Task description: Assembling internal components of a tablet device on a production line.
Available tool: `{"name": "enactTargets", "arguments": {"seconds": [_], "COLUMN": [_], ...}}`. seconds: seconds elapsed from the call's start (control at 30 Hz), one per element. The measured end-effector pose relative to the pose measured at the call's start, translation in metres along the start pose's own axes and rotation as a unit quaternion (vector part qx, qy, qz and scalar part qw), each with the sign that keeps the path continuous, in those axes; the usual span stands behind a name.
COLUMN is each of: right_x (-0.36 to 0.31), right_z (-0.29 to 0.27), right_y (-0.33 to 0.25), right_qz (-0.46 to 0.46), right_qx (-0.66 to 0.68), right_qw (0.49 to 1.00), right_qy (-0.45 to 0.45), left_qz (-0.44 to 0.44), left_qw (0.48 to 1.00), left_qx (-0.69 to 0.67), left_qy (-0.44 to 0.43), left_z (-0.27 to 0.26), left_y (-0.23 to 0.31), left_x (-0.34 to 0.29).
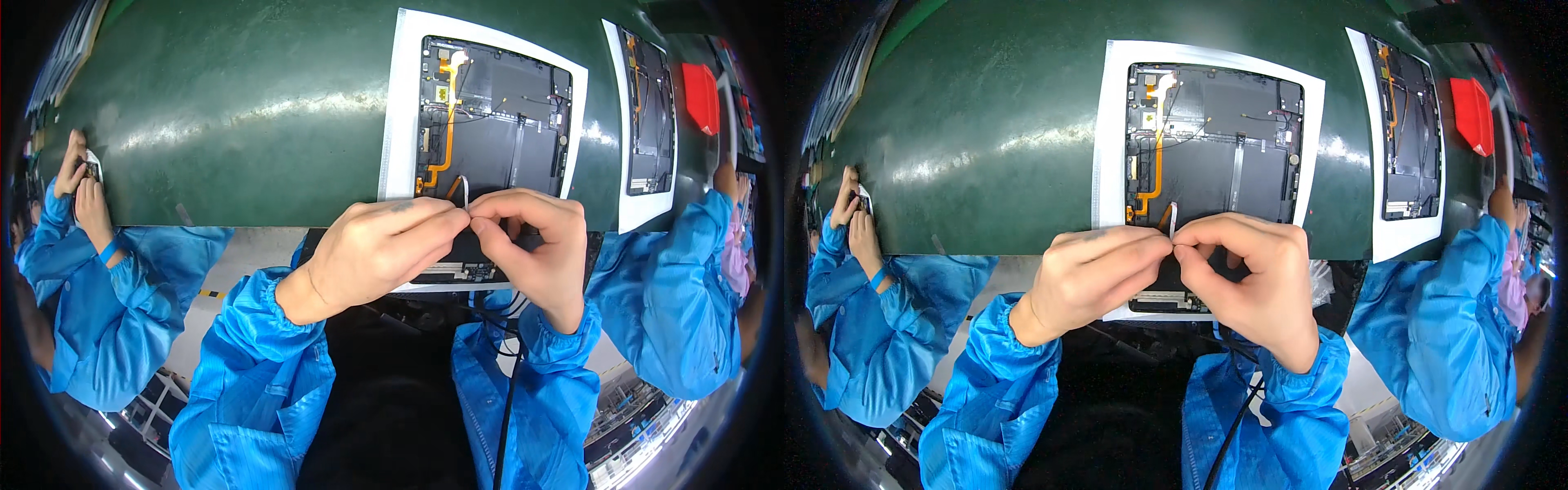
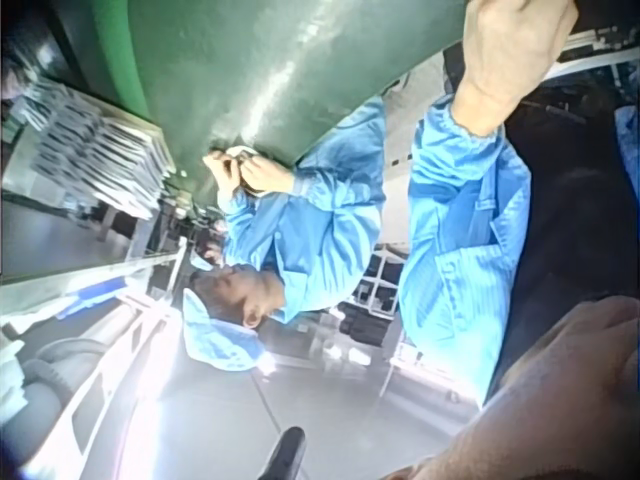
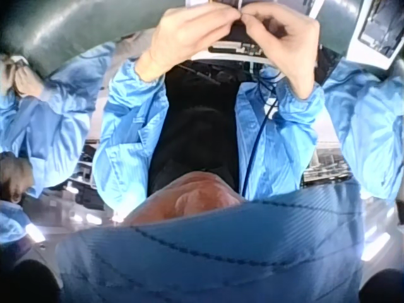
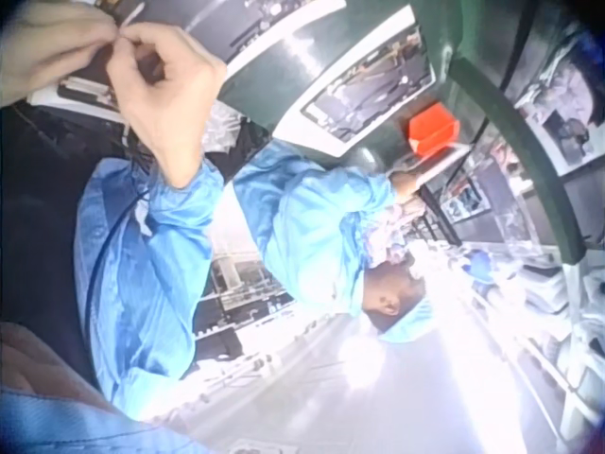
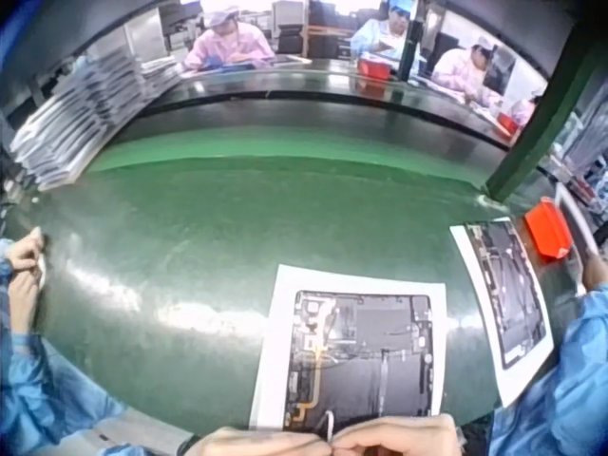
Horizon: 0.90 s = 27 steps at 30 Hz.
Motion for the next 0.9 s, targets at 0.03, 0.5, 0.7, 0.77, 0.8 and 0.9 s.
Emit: {"name": "enactTargets", "arguments": {"seconds": [0.03, 0.5, 0.7, 0.77, 0.8, 0.9], "right_x": [0.001, 0.007, -0.025, -0.067, -0.090, -0.140], "right_z": [0.000, -0.014, -0.087, -0.128, -0.148, -0.169], "right_y": [0.001, 0.015, 0.015, 0.023, 0.034, 0.075], "right_qz": [0.003, 0.066, 0.003, 0.070, 0.116, 0.328], "right_qx": [-0.003, 0.017, -0.035, -0.100, -0.120, -0.336], "right_qw": [1.000, 0.997, 0.976, 0.964, 0.956, 0.880], "right_qy": [0.002, 0.019, 0.213, 0.238, 0.240, 0.075], "left_qz": [0.009, -0.064, -0.082, -0.106, -0.119, -0.179], "left_qw": [1.000, 0.996, 0.994, 0.990, 0.988, 0.967], "left_qx": [0.005, -0.032, -0.052, -0.080, -0.093, -0.168], "left_qy": [-0.007, -0.052, -0.056, -0.043, -0.035, -0.068], "left_z": [0.000, 0.004, 0.004, 0.000, -0.003, -0.005], "left_y": [0.001, -0.003, -0.005, -0.008, -0.009, -0.017], "left_x": [0.001, 0.013, 0.010, 0.005, 0.003, 0.001]}}
Point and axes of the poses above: each hand's wrist, its own x-axis towards the middle knuckle, its own z-axis out of the palm, y = z × x, the point moved 9 cm from there along x, towards the middle knuckle, and after that the axes turned 1 degree about y, right-handed, at the moved point
